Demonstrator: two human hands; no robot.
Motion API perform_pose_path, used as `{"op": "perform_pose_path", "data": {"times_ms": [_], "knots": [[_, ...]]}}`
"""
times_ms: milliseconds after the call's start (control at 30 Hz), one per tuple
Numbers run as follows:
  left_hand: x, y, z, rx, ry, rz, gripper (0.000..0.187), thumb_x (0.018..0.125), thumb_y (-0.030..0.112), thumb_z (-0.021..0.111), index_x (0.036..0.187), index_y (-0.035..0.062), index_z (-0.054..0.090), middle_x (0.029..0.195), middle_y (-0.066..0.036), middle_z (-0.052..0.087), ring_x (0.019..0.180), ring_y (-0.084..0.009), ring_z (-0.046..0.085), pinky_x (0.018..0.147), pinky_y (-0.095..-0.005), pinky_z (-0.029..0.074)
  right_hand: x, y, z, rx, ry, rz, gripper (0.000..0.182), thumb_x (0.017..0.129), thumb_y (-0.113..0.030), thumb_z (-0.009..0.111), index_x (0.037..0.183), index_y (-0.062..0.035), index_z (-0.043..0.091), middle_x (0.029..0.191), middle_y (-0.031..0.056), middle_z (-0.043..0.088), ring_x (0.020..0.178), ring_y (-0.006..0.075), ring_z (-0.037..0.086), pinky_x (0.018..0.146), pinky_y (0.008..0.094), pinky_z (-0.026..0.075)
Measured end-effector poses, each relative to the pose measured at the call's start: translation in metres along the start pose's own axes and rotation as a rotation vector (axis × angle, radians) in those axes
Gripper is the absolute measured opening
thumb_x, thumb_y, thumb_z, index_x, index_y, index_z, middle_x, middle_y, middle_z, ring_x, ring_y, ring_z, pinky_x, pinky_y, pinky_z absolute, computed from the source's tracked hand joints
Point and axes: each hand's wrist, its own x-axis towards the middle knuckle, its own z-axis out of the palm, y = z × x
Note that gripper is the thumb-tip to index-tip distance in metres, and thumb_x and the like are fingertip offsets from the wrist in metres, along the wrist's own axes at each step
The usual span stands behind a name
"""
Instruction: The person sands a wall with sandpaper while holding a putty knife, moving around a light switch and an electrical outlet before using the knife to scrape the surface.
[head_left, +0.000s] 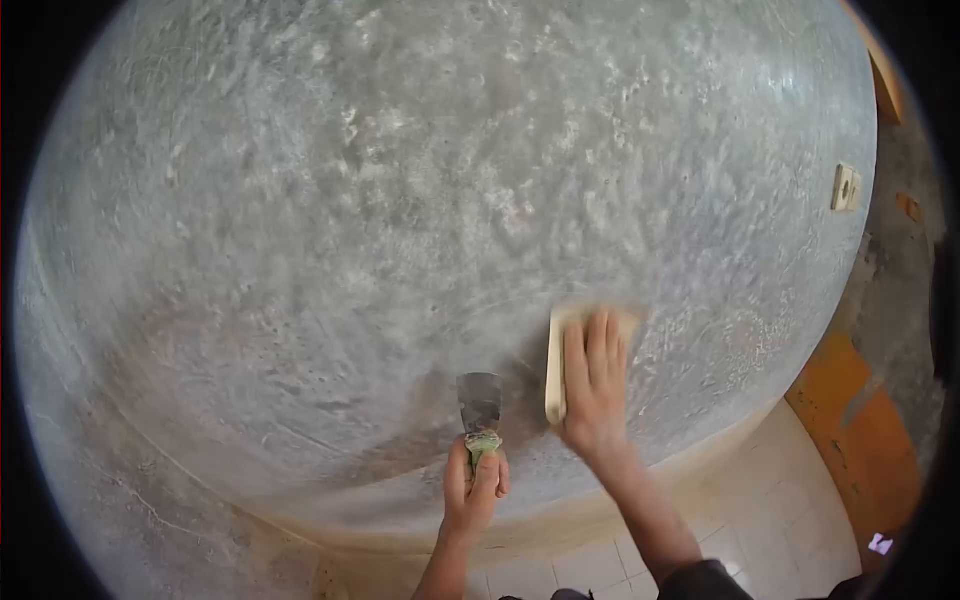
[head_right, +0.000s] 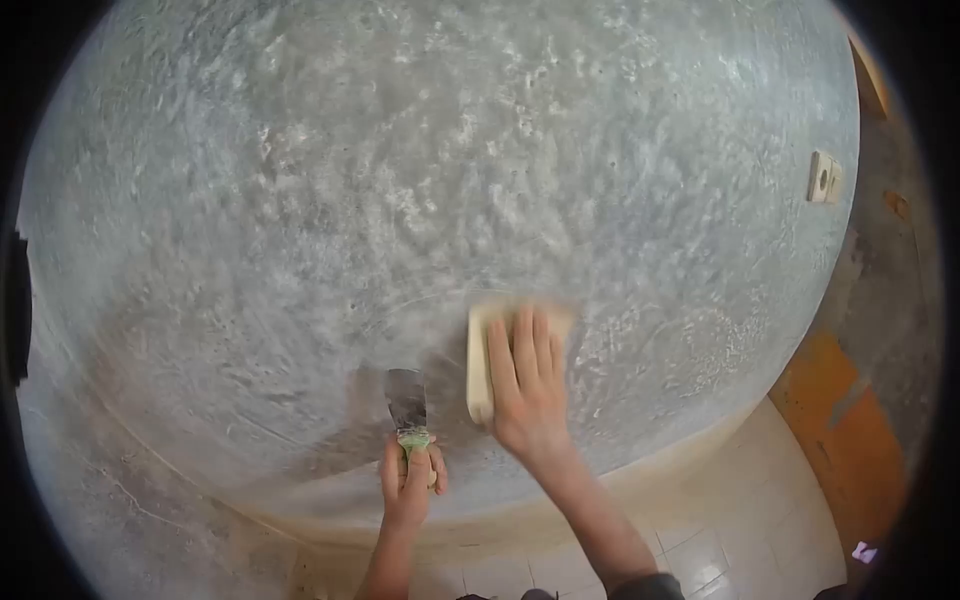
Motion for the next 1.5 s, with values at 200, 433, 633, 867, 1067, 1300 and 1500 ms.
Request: {"op": "perform_pose_path", "data": {"times_ms": [200,433,633,867,1067,1300,1500], "knots": [[0.015,0.001,0.010,-0.016,-0.010,-0.014,0.025,0.099,0.024,0.043,0.109,0.0007,0.045,0.070,-0.006,0.052,0.052,-0.0116,0.049,0.045,-0.0252,0.039,0.054,0.036,-0.013,-0.121,0.132,-0.094,0.057,0.084,-0.022,0.051,0.135,0.0037,0.044,0.140,0.0309,0.037,0.129,0.0472,0.036,0.103,0.0567,0.029],[0.021,-0.019,0.033,-0.030,0.038,-0.090,0.029,0.101,0.028,0.039,0.105,0.0004,0.047,0.071,-0.006,0.053,0.058,-0.0134,0.052,0.053,-0.0279,0.045,0.029,0.053,-0.015,-0.111,-0.039,-0.143,0.054,0.084,-0.018,0.049,0.134,0.0026,0.044,0.137,0.0255,0.043,0.127,0.0408,0.041,0.102,0.0534,0.031],[0.024,-0.037,0.073,-0.164,0.164,-0.032,0.033,0.100,0.033,0.040,0.103,0.0004,0.047,0.072,-0.007,0.053,0.058,-0.0161,0.054,0.053,-0.0300,0.047,-0.006,0.091,-0.014,-0.072,-0.109,-0.330,0.053,0.082,-0.019,0.054,0.131,-0.0001,0.049,0.138,0.0179,0.046,0.124,0.0324,0.046,0.098,0.0478,0.035],[0.017,-0.048,0.102,-0.172,0.230,-0.067,0.034,0.100,0.034,0.040,0.102,0.0013,0.047,0.069,-0.007,0.053,0.054,-0.0172,0.053,0.049,-0.0299,0.045,0.094,0.088,-0.060,-0.022,-0.060,-0.377,0.055,0.083,-0.019,0.054,0.135,-0.0029,0.046,0.139,0.0178,0.045,0.125,0.0318,0.045,0.098,0.0458,0.035],[0.010,-0.040,0.104,-0.155,0.236,-0.143,0.032,0.100,0.033,0.040,0.103,0.0021,0.047,0.069,-0.007,0.053,0.054,-0.0161,0.053,0.048,-0.0282,0.042,-0.031,0.113,-0.021,-0.121,-0.191,-0.279,0.047,0.089,-0.022,0.043,0.132,-0.0020,0.050,0.135,0.0208,0.048,0.126,0.0342,0.045,0.102,0.0498,0.031],[0.027,-0.026,0.101,-0.171,0.145,-0.106,0.034,0.100,0.035,0.041,0.104,0.0018,0.048,0.070,-0.006,0.053,0.054,-0.0153,0.052,0.048,-0.0274,0.041,0.067,0.103,-0.044,-0.015,-0.013,-0.282,0.064,0.086,-0.020,0.048,0.138,0.0122,0.029,0.142,0.0348,0.028,0.133,0.0515,0.025,0.107,0.0603,0.020],[0.021,-0.025,0.094,-0.120,0.079,-0.159,0.035,0.100,0.035,0.042,0.105,0.0015,0.048,0.071,-0.006,0.053,0.054,-0.0154,0.052,0.048,-0.0274,0.041,-0.008,0.121,-0.020,-0.103,0.021,-0.093,0.063,0.088,-0.016,0.048,0.138,0.0145,0.027,0.144,0.0364,0.023,0.136,0.0507,0.018,0.109,0.0593,0.015]]}}
